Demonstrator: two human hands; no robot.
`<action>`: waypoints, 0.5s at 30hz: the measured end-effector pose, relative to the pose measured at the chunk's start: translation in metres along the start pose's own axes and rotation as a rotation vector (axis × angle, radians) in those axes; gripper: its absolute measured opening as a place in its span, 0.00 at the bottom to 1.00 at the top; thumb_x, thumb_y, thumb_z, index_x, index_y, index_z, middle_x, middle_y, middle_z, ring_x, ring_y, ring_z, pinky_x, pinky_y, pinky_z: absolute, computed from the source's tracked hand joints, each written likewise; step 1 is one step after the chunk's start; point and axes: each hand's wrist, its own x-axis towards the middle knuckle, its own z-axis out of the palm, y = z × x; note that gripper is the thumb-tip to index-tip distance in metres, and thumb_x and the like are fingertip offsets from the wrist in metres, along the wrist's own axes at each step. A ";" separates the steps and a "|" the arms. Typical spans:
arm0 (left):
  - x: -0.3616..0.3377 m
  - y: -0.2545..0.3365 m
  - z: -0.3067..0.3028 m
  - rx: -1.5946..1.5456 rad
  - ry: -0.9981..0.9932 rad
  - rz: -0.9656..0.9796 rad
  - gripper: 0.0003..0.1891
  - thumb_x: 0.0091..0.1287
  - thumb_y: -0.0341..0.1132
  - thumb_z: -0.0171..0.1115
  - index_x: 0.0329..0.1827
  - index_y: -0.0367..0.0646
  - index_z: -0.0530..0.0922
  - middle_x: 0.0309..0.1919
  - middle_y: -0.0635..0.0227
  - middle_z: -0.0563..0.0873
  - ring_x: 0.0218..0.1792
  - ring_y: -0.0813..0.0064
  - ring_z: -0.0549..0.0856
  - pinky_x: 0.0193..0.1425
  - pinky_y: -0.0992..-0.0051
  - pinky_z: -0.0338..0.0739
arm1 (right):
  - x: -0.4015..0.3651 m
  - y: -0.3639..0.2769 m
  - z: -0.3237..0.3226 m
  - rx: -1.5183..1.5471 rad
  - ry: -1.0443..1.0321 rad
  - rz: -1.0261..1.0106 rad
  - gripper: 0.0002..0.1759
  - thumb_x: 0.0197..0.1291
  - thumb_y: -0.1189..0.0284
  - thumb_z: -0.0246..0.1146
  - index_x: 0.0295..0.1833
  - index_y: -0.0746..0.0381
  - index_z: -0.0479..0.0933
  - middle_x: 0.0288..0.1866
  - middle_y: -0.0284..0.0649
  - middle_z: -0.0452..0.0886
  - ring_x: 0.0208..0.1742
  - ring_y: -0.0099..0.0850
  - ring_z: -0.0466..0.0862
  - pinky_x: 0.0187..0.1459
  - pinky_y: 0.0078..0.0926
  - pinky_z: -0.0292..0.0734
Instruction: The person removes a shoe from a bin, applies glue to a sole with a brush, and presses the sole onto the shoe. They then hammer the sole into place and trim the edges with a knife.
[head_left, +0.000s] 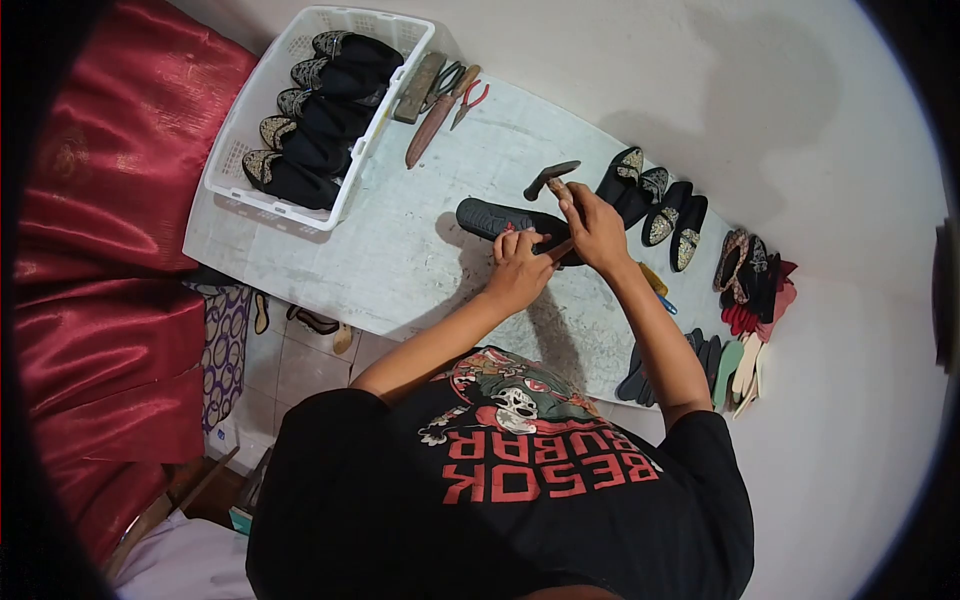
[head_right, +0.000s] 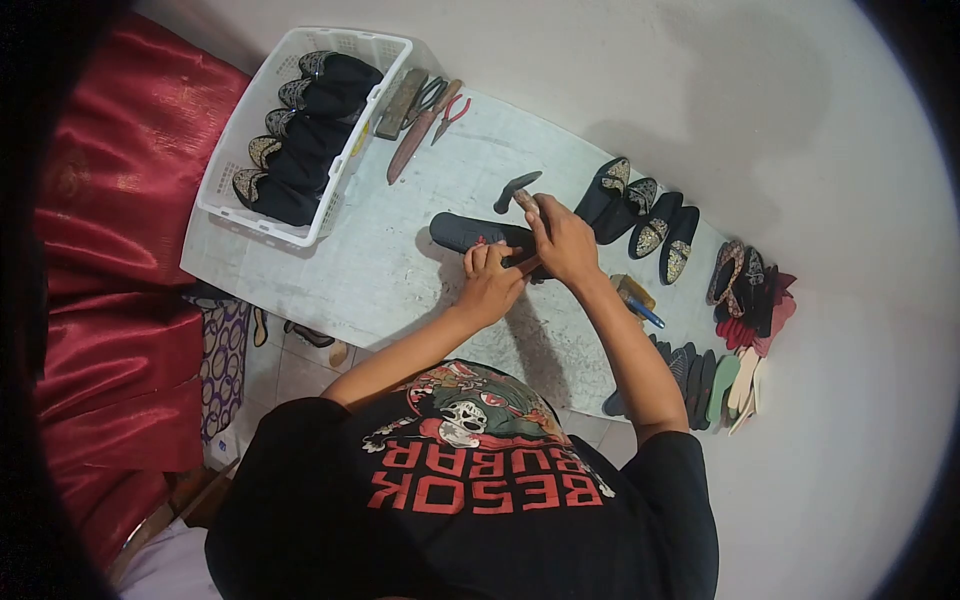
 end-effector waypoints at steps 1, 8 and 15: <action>0.000 0.000 -0.001 0.000 -0.006 0.002 0.20 0.71 0.39 0.67 0.66 0.64 0.86 0.65 0.65 0.77 0.69 0.56 0.66 0.76 0.49 0.52 | 0.000 0.001 0.001 0.004 0.001 0.005 0.21 0.77 0.58 0.59 0.63 0.61 0.78 0.44 0.52 0.87 0.46 0.54 0.87 0.48 0.48 0.79; 0.004 0.008 -0.004 0.015 0.028 -0.014 0.23 0.72 0.39 0.66 0.70 0.68 0.84 0.64 0.65 0.77 0.67 0.57 0.67 0.76 0.49 0.53 | 0.000 -0.004 0.000 0.078 0.059 -0.035 0.22 0.76 0.57 0.61 0.64 0.61 0.78 0.45 0.52 0.88 0.43 0.52 0.87 0.45 0.45 0.79; 0.001 0.005 0.005 0.055 0.048 -0.017 0.19 0.71 0.39 0.68 0.64 0.66 0.85 0.67 0.63 0.75 0.67 0.55 0.68 0.76 0.47 0.54 | 0.014 -0.031 0.002 0.092 0.009 -0.068 0.22 0.75 0.56 0.61 0.63 0.60 0.78 0.51 0.52 0.88 0.50 0.55 0.87 0.49 0.49 0.80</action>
